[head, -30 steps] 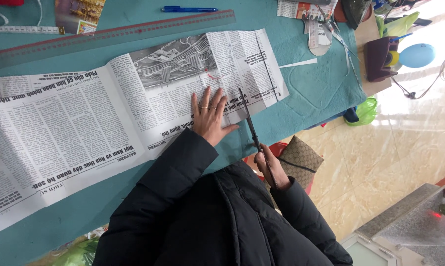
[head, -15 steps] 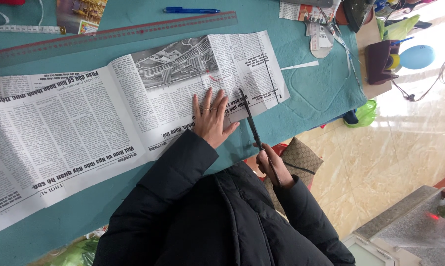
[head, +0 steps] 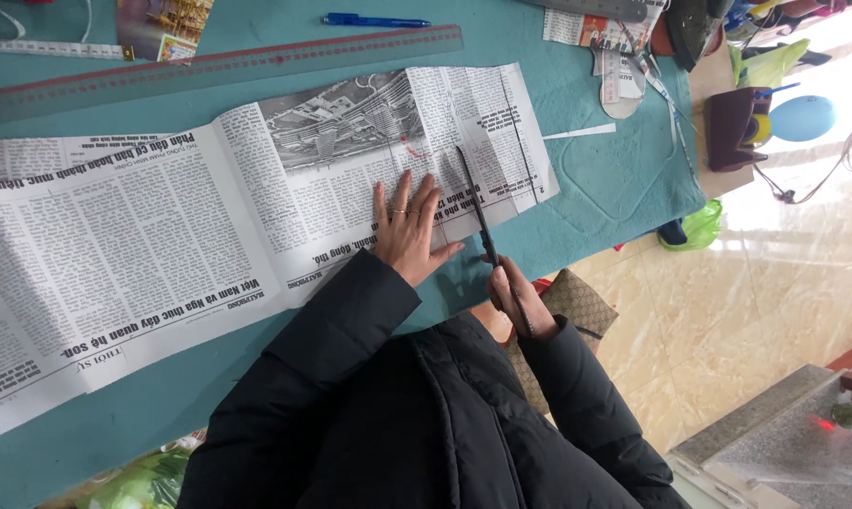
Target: The person uses a ruler and a pen to mark a straight line on a spread-out newspaper. They then use scissors to cut along the marked line, separating a strip from the main sheet. The person continues to cut the newspaper into smaller sections.
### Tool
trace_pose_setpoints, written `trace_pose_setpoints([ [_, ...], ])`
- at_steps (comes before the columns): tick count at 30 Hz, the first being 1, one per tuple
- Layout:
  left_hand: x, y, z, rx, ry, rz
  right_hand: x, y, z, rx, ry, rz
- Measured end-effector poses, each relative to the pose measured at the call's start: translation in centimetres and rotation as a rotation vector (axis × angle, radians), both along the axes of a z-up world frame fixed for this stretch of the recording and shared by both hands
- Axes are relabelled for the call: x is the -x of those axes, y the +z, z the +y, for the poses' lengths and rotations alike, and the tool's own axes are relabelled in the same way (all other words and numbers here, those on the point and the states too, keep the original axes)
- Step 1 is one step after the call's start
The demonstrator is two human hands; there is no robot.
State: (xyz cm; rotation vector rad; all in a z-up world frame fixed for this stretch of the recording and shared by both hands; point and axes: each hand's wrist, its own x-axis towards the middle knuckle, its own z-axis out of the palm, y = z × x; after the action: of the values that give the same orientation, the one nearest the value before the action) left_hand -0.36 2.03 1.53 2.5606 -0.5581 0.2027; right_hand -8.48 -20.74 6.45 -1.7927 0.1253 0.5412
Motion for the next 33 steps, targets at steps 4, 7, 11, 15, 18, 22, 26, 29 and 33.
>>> trace_pose_setpoints([
  [4,0.0,0.3,0.1,0.013,-0.015,0.018,0.0,-0.2,-0.1,-0.043,-0.028,0.007],
  [7,0.0,-0.4,0.1,0.001,-0.016,-0.008,0.1,-0.9,-0.4,-0.060,-0.037,0.015],
  [11,0.0,-0.7,0.0,-0.010,-0.009,-0.029,-0.3,0.1,0.3,-0.119,-0.064,0.034],
  [15,0.0,-0.5,0.0,-0.007,-0.009,-0.024,-1.6,-1.7,-0.2,-0.006,-0.035,0.044],
  [18,0.0,-0.3,0.1,0.009,-0.008,-0.022,-2.4,-2.1,0.1,0.010,-0.023,0.036],
  [22,-0.1,-0.4,0.0,0.022,0.000,-0.022,-2.5,-8.7,-2.8,0.050,0.018,0.025],
  [26,-0.2,-0.5,0.1,0.015,-0.014,-0.013,-2.9,-7.7,-1.8,-0.067,-0.001,0.012],
  [29,0.0,-0.5,0.0,0.057,-0.002,0.006,-2.6,-8.0,-2.1,-0.104,-0.016,0.023],
  [33,-0.1,-0.8,-0.1,0.045,0.006,0.013,-3.2,-8.7,-2.5,-0.103,-0.005,0.023],
])
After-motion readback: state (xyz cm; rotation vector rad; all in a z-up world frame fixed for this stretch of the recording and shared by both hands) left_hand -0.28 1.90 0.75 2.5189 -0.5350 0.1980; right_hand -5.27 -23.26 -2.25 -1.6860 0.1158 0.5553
